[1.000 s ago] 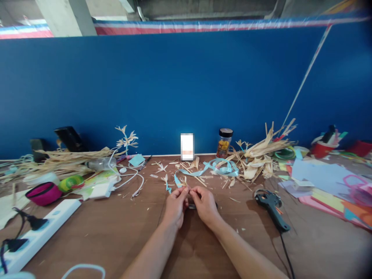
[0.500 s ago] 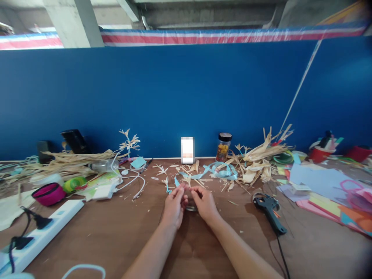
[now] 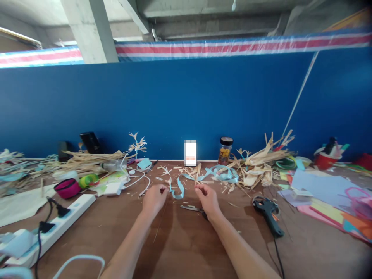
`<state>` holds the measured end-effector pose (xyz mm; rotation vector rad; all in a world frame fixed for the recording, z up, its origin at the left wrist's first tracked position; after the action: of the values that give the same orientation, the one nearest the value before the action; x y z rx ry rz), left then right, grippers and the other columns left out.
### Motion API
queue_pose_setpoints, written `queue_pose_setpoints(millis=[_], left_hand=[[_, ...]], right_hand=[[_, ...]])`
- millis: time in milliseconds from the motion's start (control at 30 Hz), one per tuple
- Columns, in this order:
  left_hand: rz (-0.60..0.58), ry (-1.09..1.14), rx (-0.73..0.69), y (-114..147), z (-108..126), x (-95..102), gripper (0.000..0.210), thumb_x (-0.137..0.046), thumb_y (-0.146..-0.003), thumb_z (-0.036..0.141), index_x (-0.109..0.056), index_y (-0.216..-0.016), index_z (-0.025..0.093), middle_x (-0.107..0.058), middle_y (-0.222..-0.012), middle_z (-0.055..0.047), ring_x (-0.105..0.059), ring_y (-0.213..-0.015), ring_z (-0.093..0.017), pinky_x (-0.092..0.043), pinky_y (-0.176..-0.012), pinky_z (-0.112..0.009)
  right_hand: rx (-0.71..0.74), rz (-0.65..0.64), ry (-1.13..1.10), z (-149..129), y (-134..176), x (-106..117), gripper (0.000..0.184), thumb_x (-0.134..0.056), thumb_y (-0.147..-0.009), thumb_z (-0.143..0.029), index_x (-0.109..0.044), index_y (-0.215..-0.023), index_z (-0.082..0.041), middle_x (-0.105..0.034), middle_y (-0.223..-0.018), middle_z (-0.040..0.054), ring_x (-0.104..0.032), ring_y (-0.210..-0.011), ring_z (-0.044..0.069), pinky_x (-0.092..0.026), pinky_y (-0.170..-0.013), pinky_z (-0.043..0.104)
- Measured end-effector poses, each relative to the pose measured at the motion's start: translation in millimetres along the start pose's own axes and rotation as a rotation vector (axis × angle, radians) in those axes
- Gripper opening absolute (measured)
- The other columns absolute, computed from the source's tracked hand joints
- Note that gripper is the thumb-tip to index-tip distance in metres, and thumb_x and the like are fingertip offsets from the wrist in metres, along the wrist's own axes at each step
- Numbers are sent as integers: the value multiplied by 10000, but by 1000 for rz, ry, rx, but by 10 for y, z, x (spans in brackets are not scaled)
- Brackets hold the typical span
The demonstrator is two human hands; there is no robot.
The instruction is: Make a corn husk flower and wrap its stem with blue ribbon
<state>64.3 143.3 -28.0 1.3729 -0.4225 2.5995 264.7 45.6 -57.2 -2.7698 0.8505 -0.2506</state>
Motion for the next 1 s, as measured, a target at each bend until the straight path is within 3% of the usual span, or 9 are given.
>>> queue_pose_setpoints(millis=[133, 333, 533, 667, 767, 1000], left_hand=[[-75, -206, 21, -33, -54, -147, 130, -547, -666, 268, -627, -720, 180, -654, -782, -81, -580, -763, -218, -371, -625, -275], [-136, -207, 39, -111, -63, -355, 184, -517, -683, 317, -609, -587, 191, -640, -692, -71, -579, -693, -211, -359, -570, -260], [-108, -178, 69, -216, -105, -346, 162, -482, -693, 236, -635, -675, 185, -663, -742, -73, -589, -725, -197, -365, -604, -247], [-72, -161, 84, -255, -84, -334, 260, -437, -736, 320, -650, -724, 170, -661, -751, -109, -592, -744, -222, -365, -595, -260], [-81, -143, 91, -271, -65, -359, 239, -478, -706, 340, -646, -648, 181, -653, -686, -93, -591, -699, -218, -359, -569, -255], [-83, -67, 129, -284, -93, -373, 167, -522, -649, 187, -595, -500, 159, -596, -524, -70, -576, -618, -189, -354, -573, -242]], right_hand=[[18, -8, 15, -45, 16, -11, 228, -505, -694, -315, -616, -772, -132, -595, -613, 16, -497, -538, 132, -394, -535, 236], [35, -21, 46, -36, 31, -37, 223, -489, -705, -304, -615, -780, -136, -602, -635, 20, -507, -559, 134, -407, -551, 240], [60, -45, 65, -51, 36, -71, 222, -482, -714, -298, -621, -782, -139, -616, -657, 32, -532, -600, 149, -429, -584, 253], [60, -53, 75, -70, 36, -76, 208, -477, -719, -283, -615, -780, -139, -619, -664, 32, -536, -603, 148, -429, -590, 250], [64, -61, 90, -81, 37, -77, 210, -473, -723, -284, -616, -776, -141, -617, -659, 29, -531, -590, 143, -423, -574, 243], [69, -65, 83, -63, 39, -99, 217, -475, -720, -294, -621, -773, -142, -615, -645, 25, -518, -567, 139, -412, -547, 240]])
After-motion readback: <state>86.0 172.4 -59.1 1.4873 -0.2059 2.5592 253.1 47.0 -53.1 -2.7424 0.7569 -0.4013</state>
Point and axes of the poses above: each hand's wrist, its own y-axis away from the middle knuckle, its own x-axis out of the back of the hand, z = x × y, the point moved 7 cm from there along -y, towards the middle knuckle
